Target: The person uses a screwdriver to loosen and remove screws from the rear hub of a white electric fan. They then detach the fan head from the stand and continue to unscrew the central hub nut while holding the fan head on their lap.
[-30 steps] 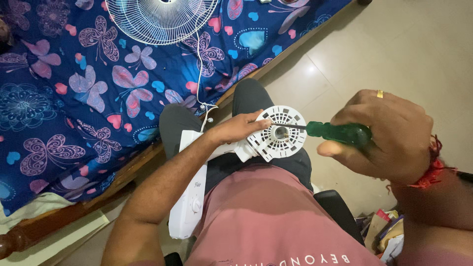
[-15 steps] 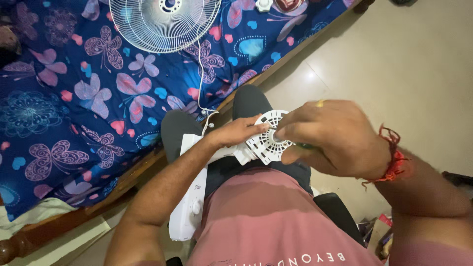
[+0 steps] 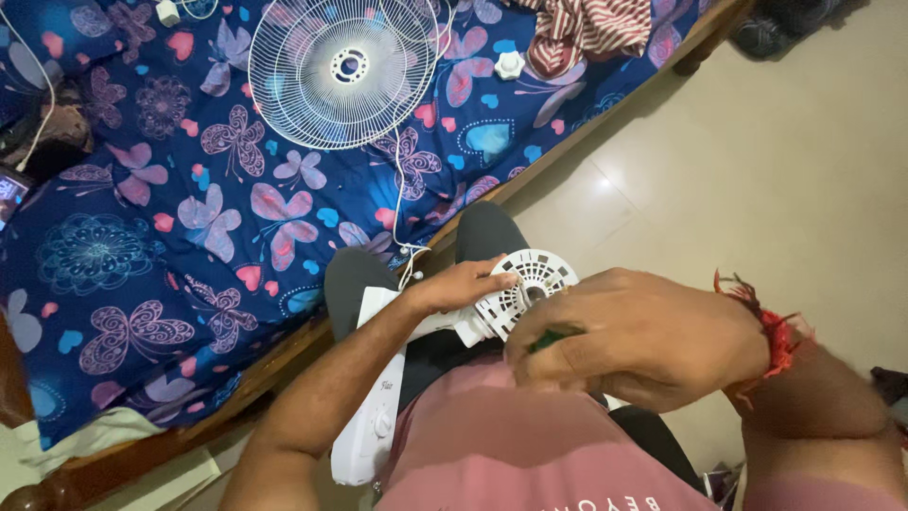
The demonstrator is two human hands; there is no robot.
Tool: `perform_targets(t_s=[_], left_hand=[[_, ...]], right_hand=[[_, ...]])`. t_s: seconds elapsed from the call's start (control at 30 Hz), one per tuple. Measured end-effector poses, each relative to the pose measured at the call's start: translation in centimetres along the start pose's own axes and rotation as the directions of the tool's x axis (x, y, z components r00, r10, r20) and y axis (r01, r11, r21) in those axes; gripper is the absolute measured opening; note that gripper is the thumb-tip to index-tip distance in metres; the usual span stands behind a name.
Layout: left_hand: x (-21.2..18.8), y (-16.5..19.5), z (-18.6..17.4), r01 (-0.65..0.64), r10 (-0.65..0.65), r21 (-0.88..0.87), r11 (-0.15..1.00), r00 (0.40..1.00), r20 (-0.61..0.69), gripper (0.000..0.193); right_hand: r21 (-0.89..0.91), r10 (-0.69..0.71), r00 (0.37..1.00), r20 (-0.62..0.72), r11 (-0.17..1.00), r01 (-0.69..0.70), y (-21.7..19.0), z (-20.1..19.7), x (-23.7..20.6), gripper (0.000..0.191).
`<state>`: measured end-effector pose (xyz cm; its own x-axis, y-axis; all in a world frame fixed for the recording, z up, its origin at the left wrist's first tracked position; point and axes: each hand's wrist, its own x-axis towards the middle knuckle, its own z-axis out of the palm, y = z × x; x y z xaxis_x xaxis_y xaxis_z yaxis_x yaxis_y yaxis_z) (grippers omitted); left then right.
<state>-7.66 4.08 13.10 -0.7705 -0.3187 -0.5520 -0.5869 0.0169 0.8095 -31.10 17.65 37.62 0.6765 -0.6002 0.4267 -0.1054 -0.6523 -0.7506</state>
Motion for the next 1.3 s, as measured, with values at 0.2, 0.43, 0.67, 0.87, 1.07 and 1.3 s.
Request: perform_targets(t_s=[0.2, 0.43, 0.67, 0.87, 1.07, 1.3], left_hand=[[0.1, -0.7, 0.2, 0.031, -0.026, 0.124, 0.992, 0.999, -0.041, 0.095], [0.4, -1.1, 0.3, -0.024, 0.025, 0.076, 0.997, 1.0, -0.009, 0.1], [0.3, -0.9, 0.4, 0.018, -0.018, 0.043, 0.999, 1.0, -0.01, 0.102], [0.2, -0.6, 0.5, 0.032, -0.032, 0.043, 0.999, 0.999, -0.006, 0.103], [0.4, -0.9, 0.7, 0.009, -0.008, 0.067, 0.998, 1.0, -0.014, 0.1], [0.4, -0.6, 0.6, 0.018, -0.017, 0.059, 0.998, 1.0, -0.01, 0.098]], right_hand=[[0.109, 0.012, 1.0, -0.011, 0.994, -0.011, 1.3, 0.8, 0.5, 0.015], [0.137, -0.012, 0.999, -0.035, 0.99, 0.017, 1.7, 0.7, 0.8, 0.029], [0.145, 0.039, 0.995, -0.096, 0.989, -0.025, 1.9, 0.9, -0.5, 0.033], [0.265, 0.079, 0.991, -0.109, 0.963, -0.048, 2.7, 1.2, -1.0, 0.042], [0.297, 0.012, 0.999, -0.052, 0.955, 0.004, 2.6, 0.8, -0.7, 0.038], [0.393, 0.134, 0.991, 0.007, 0.911, -0.126, 2.6, 0.9, -1.4, 0.03]])
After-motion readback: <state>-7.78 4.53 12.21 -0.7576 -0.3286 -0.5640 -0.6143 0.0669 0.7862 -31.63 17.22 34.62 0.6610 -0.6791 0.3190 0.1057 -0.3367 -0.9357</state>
